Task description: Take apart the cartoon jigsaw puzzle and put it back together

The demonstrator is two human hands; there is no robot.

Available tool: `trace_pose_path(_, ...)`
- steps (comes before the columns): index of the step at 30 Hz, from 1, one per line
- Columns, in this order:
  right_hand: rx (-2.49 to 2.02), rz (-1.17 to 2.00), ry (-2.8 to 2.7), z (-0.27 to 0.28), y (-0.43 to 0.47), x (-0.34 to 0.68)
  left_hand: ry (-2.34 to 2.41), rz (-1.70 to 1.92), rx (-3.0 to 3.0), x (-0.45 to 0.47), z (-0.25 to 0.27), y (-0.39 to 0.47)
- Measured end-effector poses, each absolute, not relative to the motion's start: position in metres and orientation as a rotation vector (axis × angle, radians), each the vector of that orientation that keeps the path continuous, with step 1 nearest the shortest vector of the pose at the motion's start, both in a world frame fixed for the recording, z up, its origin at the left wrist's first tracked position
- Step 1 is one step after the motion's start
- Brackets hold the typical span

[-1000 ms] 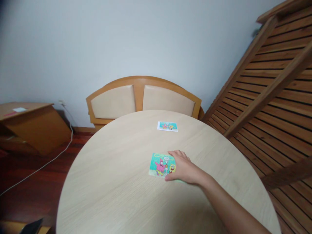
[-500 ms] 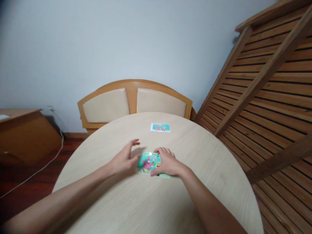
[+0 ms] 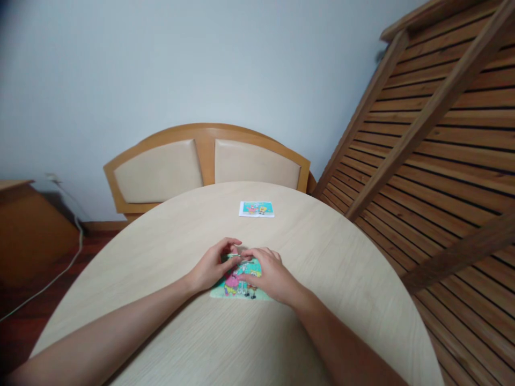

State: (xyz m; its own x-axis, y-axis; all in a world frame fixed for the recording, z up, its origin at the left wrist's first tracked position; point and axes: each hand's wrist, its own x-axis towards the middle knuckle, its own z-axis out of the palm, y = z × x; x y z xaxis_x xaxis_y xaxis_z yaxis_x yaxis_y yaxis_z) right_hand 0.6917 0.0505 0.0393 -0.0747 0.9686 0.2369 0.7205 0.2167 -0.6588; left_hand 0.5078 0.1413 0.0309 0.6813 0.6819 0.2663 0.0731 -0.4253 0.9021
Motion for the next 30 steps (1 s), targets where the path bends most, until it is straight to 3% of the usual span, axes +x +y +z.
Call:
trace_pose_path(14, -1.478, 0.574, -1.523, 0.046, 0.055, 0.694, 0.723, 0.887, 1.754, 0.505, 0.034, 0.147)
trace_pose_path(23, -1.357, 0.798, -1.286, 0.026, 0.065, 0.717, 0.746, 0.837, 1.857, 0.498, 0.035, 0.161)
trace_pose_path(30, -1.554, 0.36, -1.62, 0.032, 0.057, 0.735, 0.819, 0.83, 2.176, 0.476, 0.035, 0.168)
